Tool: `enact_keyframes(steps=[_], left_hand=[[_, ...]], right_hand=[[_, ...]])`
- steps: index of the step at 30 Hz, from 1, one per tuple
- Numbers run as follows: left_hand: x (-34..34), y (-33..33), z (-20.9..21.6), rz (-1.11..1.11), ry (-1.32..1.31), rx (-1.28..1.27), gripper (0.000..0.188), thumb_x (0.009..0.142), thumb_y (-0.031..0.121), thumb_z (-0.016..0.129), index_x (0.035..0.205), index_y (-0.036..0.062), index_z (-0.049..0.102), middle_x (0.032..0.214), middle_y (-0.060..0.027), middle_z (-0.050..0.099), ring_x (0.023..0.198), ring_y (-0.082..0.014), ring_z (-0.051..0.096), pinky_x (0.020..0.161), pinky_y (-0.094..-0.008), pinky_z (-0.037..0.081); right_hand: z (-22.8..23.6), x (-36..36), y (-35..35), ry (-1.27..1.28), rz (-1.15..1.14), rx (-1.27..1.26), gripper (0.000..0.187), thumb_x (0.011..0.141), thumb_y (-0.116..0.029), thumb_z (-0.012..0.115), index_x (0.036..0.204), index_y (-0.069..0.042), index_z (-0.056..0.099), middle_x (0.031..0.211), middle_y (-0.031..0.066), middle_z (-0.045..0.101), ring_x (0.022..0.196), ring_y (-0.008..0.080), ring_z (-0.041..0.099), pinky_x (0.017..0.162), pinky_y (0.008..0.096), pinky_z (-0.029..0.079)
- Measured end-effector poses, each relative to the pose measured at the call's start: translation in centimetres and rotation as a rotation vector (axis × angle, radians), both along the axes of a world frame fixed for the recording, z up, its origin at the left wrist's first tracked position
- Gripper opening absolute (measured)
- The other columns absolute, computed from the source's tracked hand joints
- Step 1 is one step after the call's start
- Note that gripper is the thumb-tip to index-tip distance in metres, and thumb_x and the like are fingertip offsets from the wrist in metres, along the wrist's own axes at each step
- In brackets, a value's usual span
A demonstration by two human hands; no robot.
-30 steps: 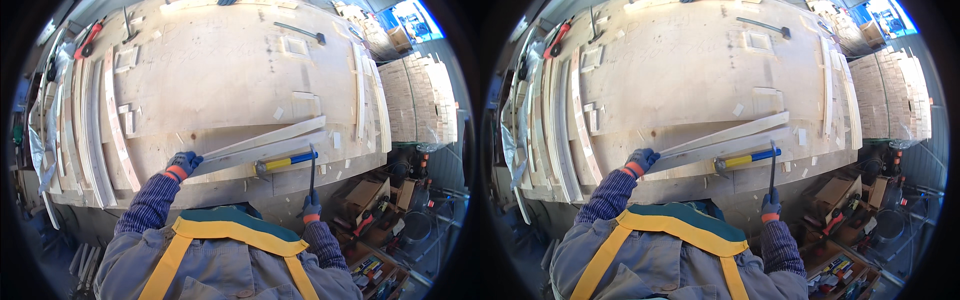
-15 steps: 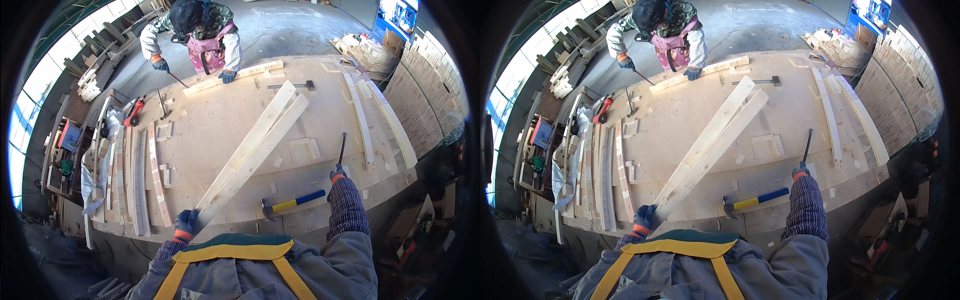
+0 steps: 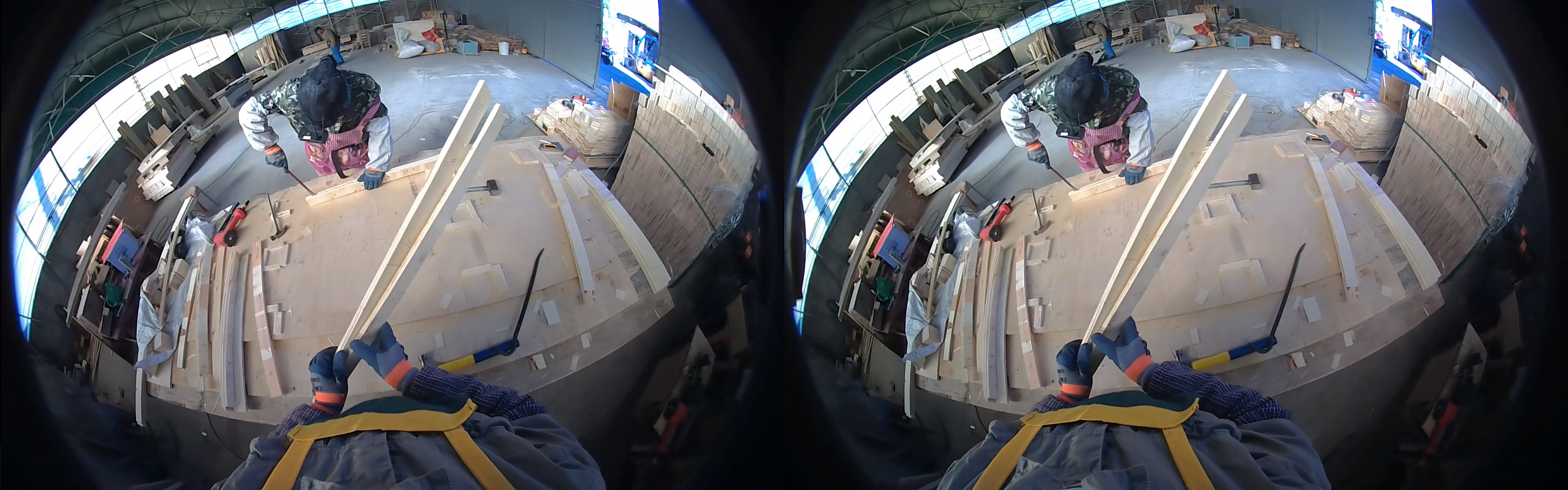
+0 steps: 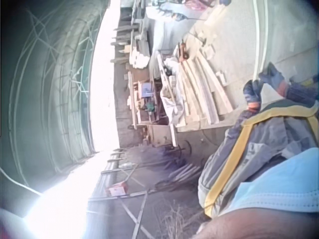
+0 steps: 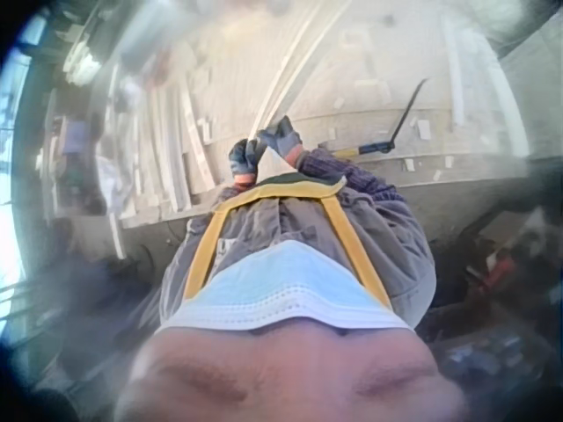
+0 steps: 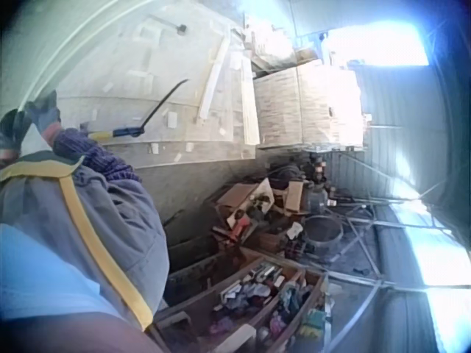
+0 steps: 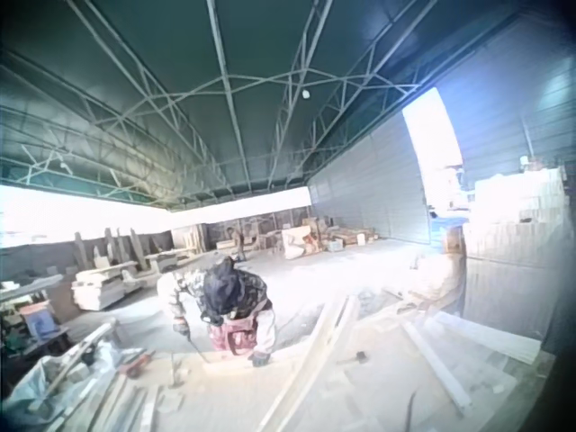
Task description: The person uses a crowbar and hammer to pry apart two thin wooden planks that are stuck together on a workbench. After separating them, the person places the planks aside and picks up another plank to inspect it.
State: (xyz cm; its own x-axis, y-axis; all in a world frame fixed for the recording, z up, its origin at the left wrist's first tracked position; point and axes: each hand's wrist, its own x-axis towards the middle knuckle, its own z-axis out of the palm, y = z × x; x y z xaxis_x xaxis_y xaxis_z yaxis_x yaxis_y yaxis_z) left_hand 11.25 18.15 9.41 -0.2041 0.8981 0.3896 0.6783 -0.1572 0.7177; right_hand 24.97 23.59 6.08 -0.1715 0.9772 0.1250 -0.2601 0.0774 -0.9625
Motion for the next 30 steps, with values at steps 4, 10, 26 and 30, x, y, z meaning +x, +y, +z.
enact_keyframes(steps=[4, 10, 26, 30], left_hand=[[1.4, -0.5, 0.0, -0.234, -0.127, -0.039, 0.025, 0.089, 0.022, 0.059, 0.103, 0.0015, 0.06, 0.089, -0.0127, 0.064, 0.079, -0.0222, 0.061, 0.071, -0.0342, 0.048], [0.8, -0.5, 0.3, -0.512, -0.722, -0.679, 0.037, 0.095, 0.029, 0.055, 0.123, 0.0051, 0.052, 0.103, -0.0075, 0.063, 0.092, -0.0144, 0.059, 0.085, -0.0294, 0.047], [3.6, -2.1, 1.6, -0.446, -0.841, -0.506, 0.047, 0.094, 0.041, 0.052, 0.118, 0.0011, 0.053, 0.099, -0.0121, 0.065, 0.089, -0.0188, 0.061, 0.079, -0.0326, 0.05], [4.0, -2.2, 1.6, -0.448, -0.836, -0.513, 0.046, 0.094, 0.041, 0.052, 0.115, 0.0009, 0.054, 0.098, -0.0123, 0.065, 0.089, -0.0186, 0.062, 0.078, -0.032, 0.05]], right_hand=[[1.3, 1.4, 0.0, 0.058, -0.07, -0.102, 0.048, 0.079, -0.006, 0.072, 0.12, -0.005, 0.047, 0.102, 0.0071, 0.061, 0.09, 0.0131, 0.059, 0.077, 0.0276, 0.052], [2.6, 2.7, -0.8, 0.022, -0.053, -0.005, 0.047, 0.079, -0.007, 0.072, 0.12, -0.003, 0.048, 0.099, 0.0067, 0.062, 0.085, 0.0121, 0.059, 0.074, 0.0268, 0.053], [7.3, 8.3, 0.7, 0.018, 0.02, -0.072, 0.048, 0.086, -0.009, 0.065, 0.13, -0.003, 0.046, 0.092, 0.0035, 0.063, 0.083, 0.0099, 0.058, 0.075, 0.0239, 0.049], [13.3, 11.4, 7.1, 0.16, -0.154, -0.073, 0.049, 0.091, -0.021, 0.056, 0.136, -0.009, 0.04, 0.115, 0.0135, 0.058, 0.095, 0.0239, 0.061, 0.079, 0.0343, 0.051]])
